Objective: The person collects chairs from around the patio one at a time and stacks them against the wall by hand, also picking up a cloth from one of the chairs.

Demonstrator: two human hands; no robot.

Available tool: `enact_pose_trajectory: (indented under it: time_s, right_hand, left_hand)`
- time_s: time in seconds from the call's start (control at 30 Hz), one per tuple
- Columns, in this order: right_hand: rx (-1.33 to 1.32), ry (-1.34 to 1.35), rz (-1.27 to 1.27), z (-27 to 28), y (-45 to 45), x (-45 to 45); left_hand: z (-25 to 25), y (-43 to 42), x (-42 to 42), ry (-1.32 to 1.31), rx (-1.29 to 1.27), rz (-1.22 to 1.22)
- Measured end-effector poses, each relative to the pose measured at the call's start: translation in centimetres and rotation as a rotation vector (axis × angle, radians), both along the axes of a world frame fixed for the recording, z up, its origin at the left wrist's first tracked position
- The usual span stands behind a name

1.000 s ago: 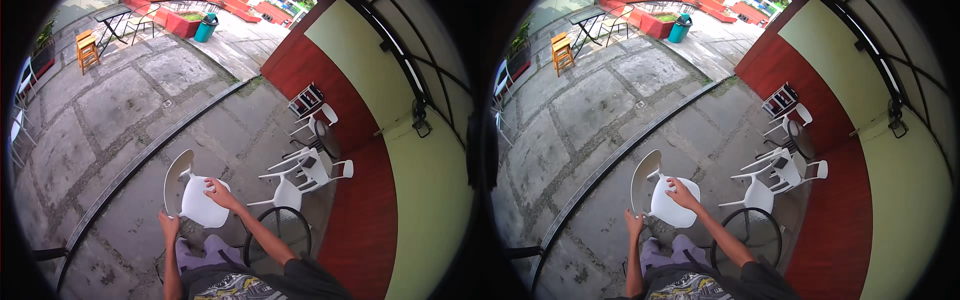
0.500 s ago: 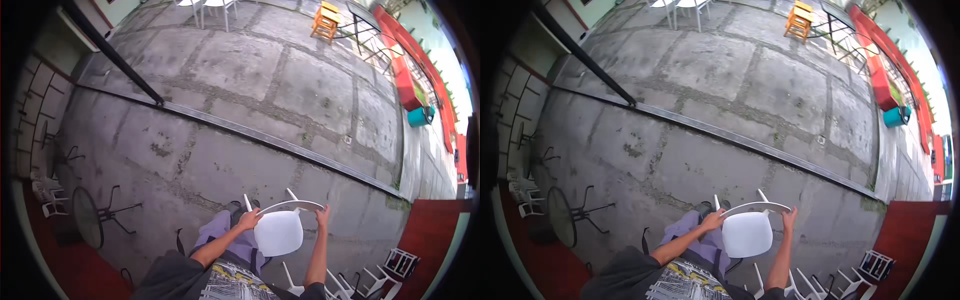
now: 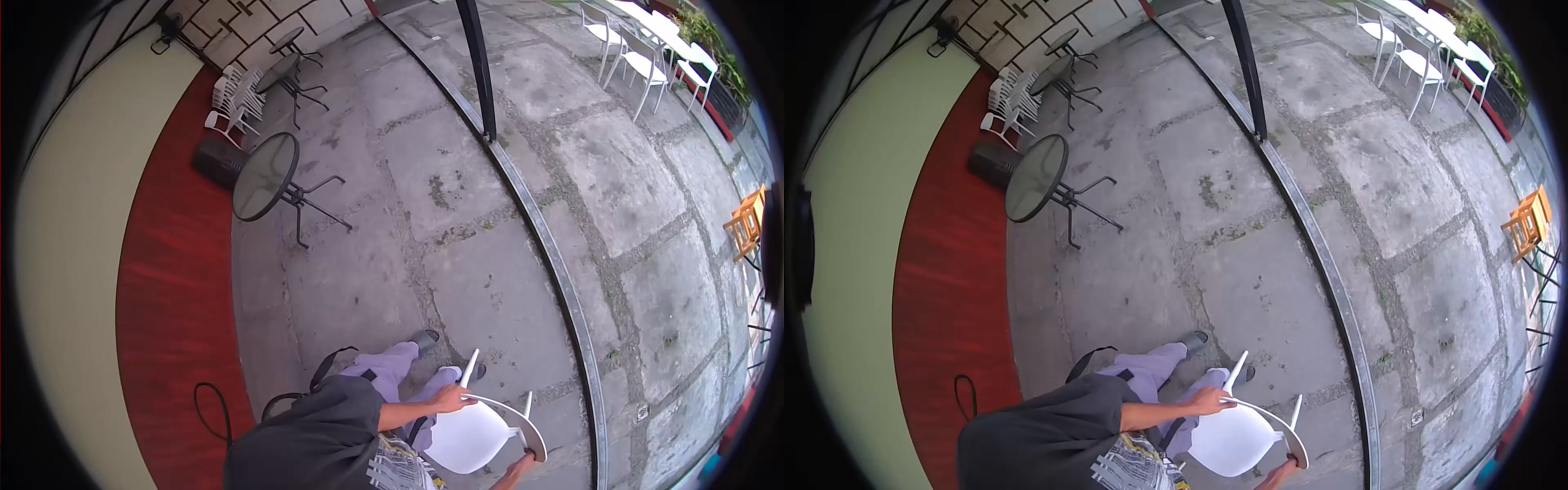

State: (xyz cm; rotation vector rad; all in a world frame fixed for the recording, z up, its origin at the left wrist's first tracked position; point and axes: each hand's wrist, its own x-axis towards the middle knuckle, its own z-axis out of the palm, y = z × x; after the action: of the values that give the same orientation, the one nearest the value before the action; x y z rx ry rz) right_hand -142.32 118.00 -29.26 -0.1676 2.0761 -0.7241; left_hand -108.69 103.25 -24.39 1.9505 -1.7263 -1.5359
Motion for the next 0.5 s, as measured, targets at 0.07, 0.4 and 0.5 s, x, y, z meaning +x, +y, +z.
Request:
enact_pose_trajectory:
  time_s: [0.07,0.4,0.5]
  right_hand:
    - [-0.032,0.001,0.034,1.4,-1.6,0.8]
    - [-0.225,0.037,0.282,8.6,-15.4,8.1]
    - [-0.279,0.039,0.386,11.8,-20.5,12.8]
  left_hand:
    - [1.0,0.4,1.7,0.014,0.038,0.062]
    - [2.8,2.1,13.2,0.065,-0.045,0.299]
    - [3.0,1.2,16.7,0.092,-0.162,0.402]
